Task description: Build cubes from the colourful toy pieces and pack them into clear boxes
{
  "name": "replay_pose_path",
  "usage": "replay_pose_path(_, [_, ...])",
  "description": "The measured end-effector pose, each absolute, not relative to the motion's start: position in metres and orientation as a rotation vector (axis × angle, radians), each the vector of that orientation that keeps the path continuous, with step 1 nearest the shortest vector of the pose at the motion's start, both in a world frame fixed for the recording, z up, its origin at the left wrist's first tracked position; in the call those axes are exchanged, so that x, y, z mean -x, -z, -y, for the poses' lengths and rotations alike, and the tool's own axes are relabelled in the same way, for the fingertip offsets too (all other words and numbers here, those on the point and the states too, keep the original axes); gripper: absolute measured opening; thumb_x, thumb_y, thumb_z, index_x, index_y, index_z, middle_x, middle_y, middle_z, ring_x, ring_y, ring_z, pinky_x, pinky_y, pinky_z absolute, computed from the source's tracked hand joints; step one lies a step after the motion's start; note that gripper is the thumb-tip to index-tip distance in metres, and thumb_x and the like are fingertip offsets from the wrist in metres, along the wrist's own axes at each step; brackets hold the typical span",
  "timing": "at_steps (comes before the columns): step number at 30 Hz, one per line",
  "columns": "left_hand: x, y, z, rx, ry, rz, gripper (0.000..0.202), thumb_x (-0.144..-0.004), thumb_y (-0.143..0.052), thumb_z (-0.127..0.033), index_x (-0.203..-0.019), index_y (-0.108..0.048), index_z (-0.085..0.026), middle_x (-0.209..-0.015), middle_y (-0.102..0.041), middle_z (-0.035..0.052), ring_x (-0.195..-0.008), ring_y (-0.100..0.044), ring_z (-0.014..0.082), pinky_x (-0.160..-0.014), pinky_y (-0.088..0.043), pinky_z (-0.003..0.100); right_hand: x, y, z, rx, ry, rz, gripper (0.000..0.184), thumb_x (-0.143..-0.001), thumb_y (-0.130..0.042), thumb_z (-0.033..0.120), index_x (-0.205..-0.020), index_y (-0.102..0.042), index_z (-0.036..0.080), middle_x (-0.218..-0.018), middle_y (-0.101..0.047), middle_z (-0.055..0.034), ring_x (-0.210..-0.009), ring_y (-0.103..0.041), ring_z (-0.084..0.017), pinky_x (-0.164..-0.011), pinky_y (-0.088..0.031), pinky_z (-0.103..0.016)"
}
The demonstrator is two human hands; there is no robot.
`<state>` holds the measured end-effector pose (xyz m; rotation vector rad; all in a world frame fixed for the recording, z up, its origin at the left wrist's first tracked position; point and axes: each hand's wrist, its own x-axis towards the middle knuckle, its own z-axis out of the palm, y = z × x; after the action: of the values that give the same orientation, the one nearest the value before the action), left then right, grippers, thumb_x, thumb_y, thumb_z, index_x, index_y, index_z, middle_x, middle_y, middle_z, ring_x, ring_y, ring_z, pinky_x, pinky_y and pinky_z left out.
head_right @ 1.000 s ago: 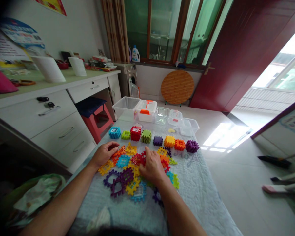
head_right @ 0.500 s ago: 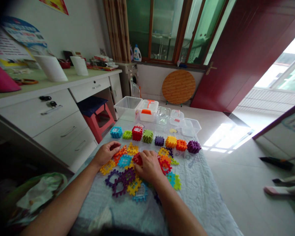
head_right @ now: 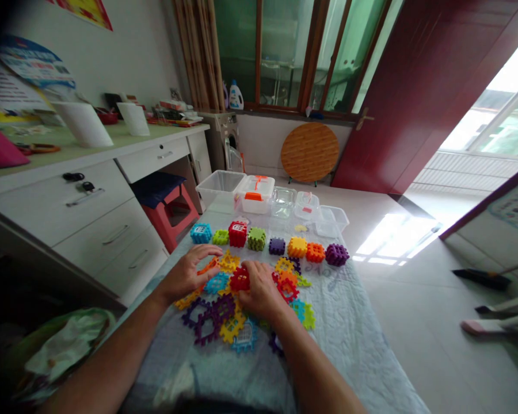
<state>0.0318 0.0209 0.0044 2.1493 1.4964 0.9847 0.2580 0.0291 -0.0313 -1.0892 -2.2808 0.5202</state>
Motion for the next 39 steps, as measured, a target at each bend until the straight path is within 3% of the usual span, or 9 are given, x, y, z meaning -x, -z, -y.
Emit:
replay_pose_path(5, [-0.058,-0.015,-0.022,-2.24,-0.651,-1.32,0.053,-0.067,-0.072,-0.031,-0.119,-0.06,-0.022,-0.124,-0.062,0.0092,-0.119,-0.052,0.0273,-0.106,-0.037,0.041,-0.264,0.033,-0.03,0.995,-0.55,2.323,0.06,-0.069,-0.057,0.01,-0.127,-0.046,0.016,-0.115,-0.059,-0.0119,-0.106,-0.052,-0.025,-0.095,-0.039,-0.04])
replay_pose_path(11, [-0.071,-0.001,-0.037,-2.312,-0.432,-1.297,0.055,-0.067,-0.068,-0.027,-0.12,-0.06,-0.019,-0.122,-0.063,0.0112,-0.113,-0.056,0.0282,-0.1,-0.041,0.038,-0.27,0.032,-0.033,1.092,-0.518,2.354,0.053,-0.073,-0.062,0.021,-0.124,-0.05,0.016,-0.11,-0.062,-0.0123,-0.103,-0.054,-0.027,-0.089,-0.042,-0.04])
replay_pose_path(15, [-0.078,0.004,-0.045,-2.388,-0.353,-1.274,0.057,-0.063,-0.069,-0.027,-0.118,-0.061,-0.016,-0.115,-0.066,0.0127,-0.107,-0.059,0.0297,-0.094,-0.043,0.036,-0.27,0.033,-0.035,1.137,-0.521,2.353,0.047,-0.072,-0.062,0.017,-0.118,-0.052,0.015,-0.101,-0.065,-0.0108,-0.095,-0.056,-0.025,-0.085,-0.043,-0.037])
replay_pose_path(26, [-0.094,0.0,-0.043,-2.463,-0.294,-1.401,0.035,-0.062,-0.068,-0.035,-0.094,-0.064,-0.021,-0.091,-0.07,0.0082,-0.083,-0.064,0.0266,-0.071,-0.045,0.03,-0.275,0.036,-0.036,1.084,-0.668,2.206,0.062,-0.067,-0.064,0.012,-0.126,-0.048,0.021,-0.107,-0.066,-0.0081,-0.096,-0.061,-0.022,-0.085,-0.048,-0.035])
replay_pose_path(30, [-0.096,0.0,-0.044,-2.451,-0.347,-1.402,0.028,-0.067,-0.064,-0.036,-0.089,-0.064,-0.019,-0.087,-0.067,0.0084,-0.081,-0.063,0.0246,-0.07,-0.045,0.03,-0.281,0.036,-0.036,1.057,-0.731,2.157,0.063,-0.069,-0.063,0.012,-0.129,-0.044,0.02,-0.111,-0.064,-0.0084,-0.098,-0.061,-0.02,-0.088,-0.048,-0.035])
replay_pose_path(34, [-0.094,-0.004,-0.043,-2.369,-0.479,-1.385,0.036,-0.066,-0.065,-0.031,-0.1,-0.064,-0.019,-0.093,-0.065,0.0067,-0.082,-0.061,0.0215,-0.072,-0.045,0.028,-0.286,0.033,-0.036,1.094,-0.728,2.076,0.057,-0.072,-0.061,0.014,-0.126,-0.045,0.019,-0.106,-0.064,-0.0073,-0.092,-0.061,-0.017,-0.083,-0.049,-0.034])
replay_pose_path(39, [-0.096,-0.008,-0.039,-2.303,-0.608,-1.402,0.04,-0.066,-0.066,-0.027,-0.105,-0.063,-0.02,-0.097,-0.062,0.0058,-0.086,-0.06,0.0208,-0.076,-0.046,0.028,-0.284,0.029,-0.036,1.086,-0.752,1.968,0.032,-0.075,-0.057,0.014,-0.106,-0.053,0.02,-0.089,-0.065,-0.0019,-0.078,-0.061,-0.014,-0.074,-0.049,-0.028])
